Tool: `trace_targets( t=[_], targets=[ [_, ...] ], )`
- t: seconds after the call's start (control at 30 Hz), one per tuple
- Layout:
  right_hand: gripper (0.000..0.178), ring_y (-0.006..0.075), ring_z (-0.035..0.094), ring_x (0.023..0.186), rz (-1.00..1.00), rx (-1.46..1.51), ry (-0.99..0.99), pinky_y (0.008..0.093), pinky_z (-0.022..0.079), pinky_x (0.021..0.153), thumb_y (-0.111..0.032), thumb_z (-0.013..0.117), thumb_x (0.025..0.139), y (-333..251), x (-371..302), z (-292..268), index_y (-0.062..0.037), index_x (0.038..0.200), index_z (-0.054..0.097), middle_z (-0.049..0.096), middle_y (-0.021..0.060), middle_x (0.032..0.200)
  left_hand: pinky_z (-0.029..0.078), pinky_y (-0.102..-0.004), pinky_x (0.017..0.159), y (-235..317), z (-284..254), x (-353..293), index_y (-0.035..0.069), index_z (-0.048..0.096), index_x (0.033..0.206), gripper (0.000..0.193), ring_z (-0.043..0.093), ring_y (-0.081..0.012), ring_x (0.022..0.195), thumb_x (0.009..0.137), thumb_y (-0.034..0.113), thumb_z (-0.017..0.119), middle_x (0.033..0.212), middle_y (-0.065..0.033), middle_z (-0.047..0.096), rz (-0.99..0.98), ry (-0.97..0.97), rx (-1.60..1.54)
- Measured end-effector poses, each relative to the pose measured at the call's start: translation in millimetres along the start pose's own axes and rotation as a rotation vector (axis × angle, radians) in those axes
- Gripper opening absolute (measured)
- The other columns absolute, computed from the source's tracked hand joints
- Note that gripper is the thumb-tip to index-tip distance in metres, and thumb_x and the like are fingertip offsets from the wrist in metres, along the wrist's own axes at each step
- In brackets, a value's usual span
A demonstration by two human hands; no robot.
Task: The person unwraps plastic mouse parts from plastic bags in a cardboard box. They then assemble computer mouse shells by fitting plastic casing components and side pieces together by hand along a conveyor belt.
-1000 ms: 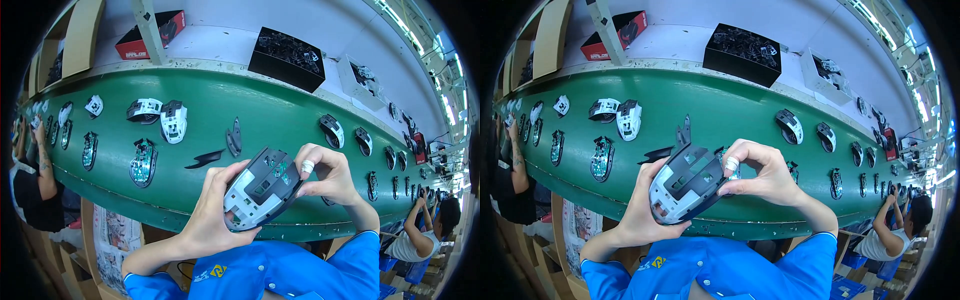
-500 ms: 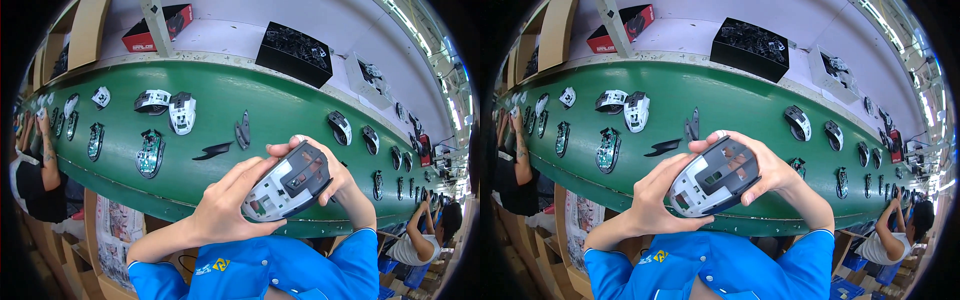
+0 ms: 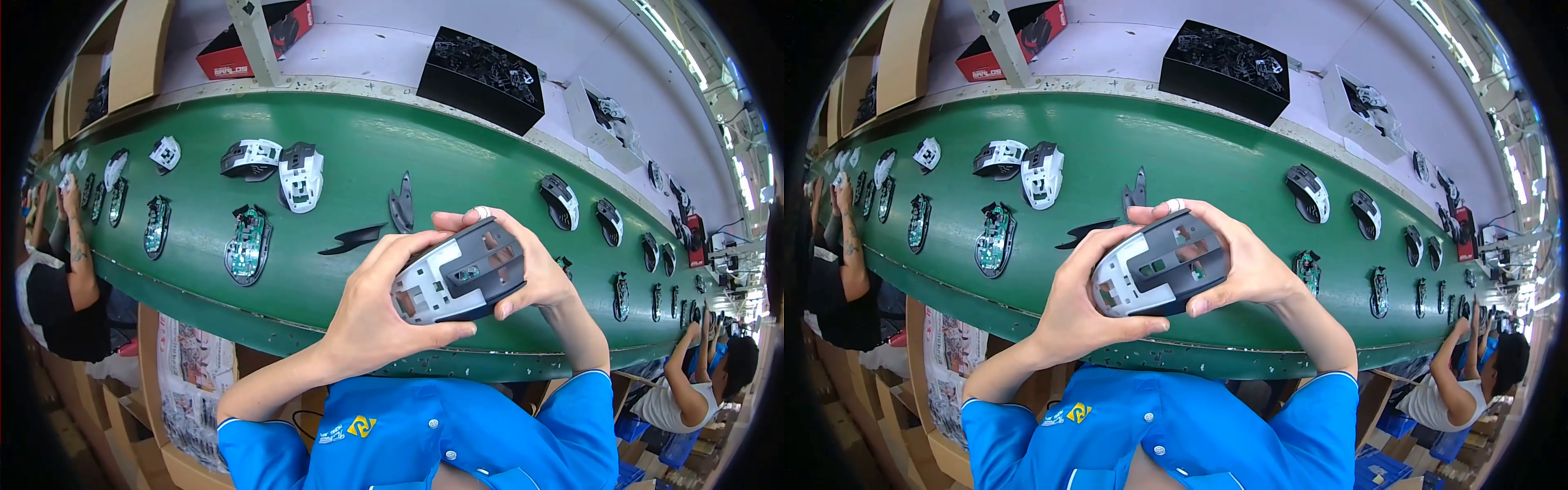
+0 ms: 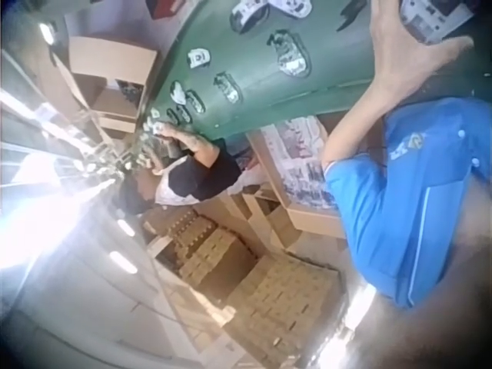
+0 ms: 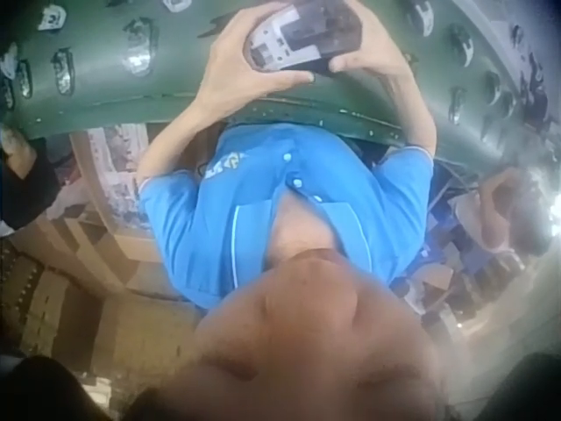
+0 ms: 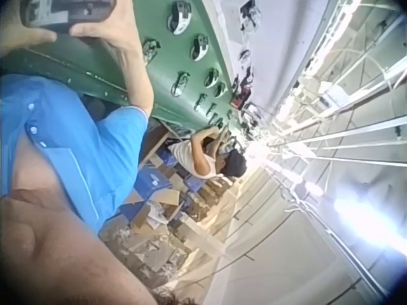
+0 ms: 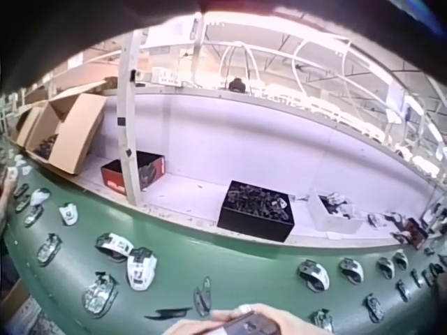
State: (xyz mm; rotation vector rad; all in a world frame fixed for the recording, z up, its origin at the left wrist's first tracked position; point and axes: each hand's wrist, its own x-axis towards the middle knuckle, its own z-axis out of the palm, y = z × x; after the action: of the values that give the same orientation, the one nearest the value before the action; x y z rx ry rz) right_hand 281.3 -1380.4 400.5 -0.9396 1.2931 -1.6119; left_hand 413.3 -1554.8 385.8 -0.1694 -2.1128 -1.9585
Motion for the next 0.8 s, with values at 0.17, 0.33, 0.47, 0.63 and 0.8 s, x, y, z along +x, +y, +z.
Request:
trace_targets(
  t=[0.17,0.33,0.47,0.63,0.8],
  targets=[
    [0.092,0.026,0.044,0.124,-0.009,-0.017,0.014,0.0421,0.04,0.101,-0.018,0.087,0.056,1,-2,2,-0.0017,0.132,0.036,0.039,0.018,0.139,0.048,-0.0316,0.085,-8,1,2,-0.004,0.053,0.121,0.073,0.058,-0.0217,0.101,0.059,0.016,0.085,0.11,-0.0148,0.055,0.038,0.015,-0.053],
    [0.092,0.0259,0.043,0.125,-0.002,0.013,0.048,0.0412,0.038,0.103,-0.016,0.087,0.057,-1,0,4,-0.0014,0.132,0.036,0.039,0.0173,0.139,0.048,-0.031,0.084,-7,-1,8,-0.007,0.054,0.118,0.071,0.058,-0.02,0.1,0.059,0.017,0.085,0.11,-0.0148,0.056,0.034,0.019,-0.126],
    [0.087,0.025,0.041,0.126,0.065,-0.315,0.005,0.0395,0.035,0.104,-0.01,0.08,0.066,-20,4,-5,-0.0015,0.137,0.032,0.042,0.0156,0.137,0.05,-0.0252,0.062,2,-23,13,-0.007,0.048,0.123,0.073,0.06,-0.0143,0.075,0.063,0.014,0.083,0.097,-0.0118,0.059,-0.348,-0.062,-0.242],
    [0.052,0.0192,0.058,0.104,-0.099,-0.897,0.438,0.0345,0.047,0.087,-0.011,0.069,0.077,-59,17,-86,-0.0033,0.125,0.05,0.062,0.0091,0.114,0.041,-0.0207,0.038,-2,-58,5,-0.006,0.043,0.124,0.064,0.053,-0.0096,0.051,0.069,0.011,0.073,0.09,-0.0109,0.059,-0.481,0.05,-0.615],
    [0.023,0.0205,0.059,0.088,-0.07,-1.879,0.683,0.0316,0.05,0.071,-0.015,0.067,0.077,-69,55,-214,-0.0053,0.099,0.067,0.066,0.0051,0.094,0.037,-0.024,0.042,-26,-79,-19,-0.011,0.035,0.126,0.068,0.047,-0.0137,0.056,0.083,0.034,0.063,0.119,-0.0174,0.048,-0.502,-0.006,-1.023]
  ],
)
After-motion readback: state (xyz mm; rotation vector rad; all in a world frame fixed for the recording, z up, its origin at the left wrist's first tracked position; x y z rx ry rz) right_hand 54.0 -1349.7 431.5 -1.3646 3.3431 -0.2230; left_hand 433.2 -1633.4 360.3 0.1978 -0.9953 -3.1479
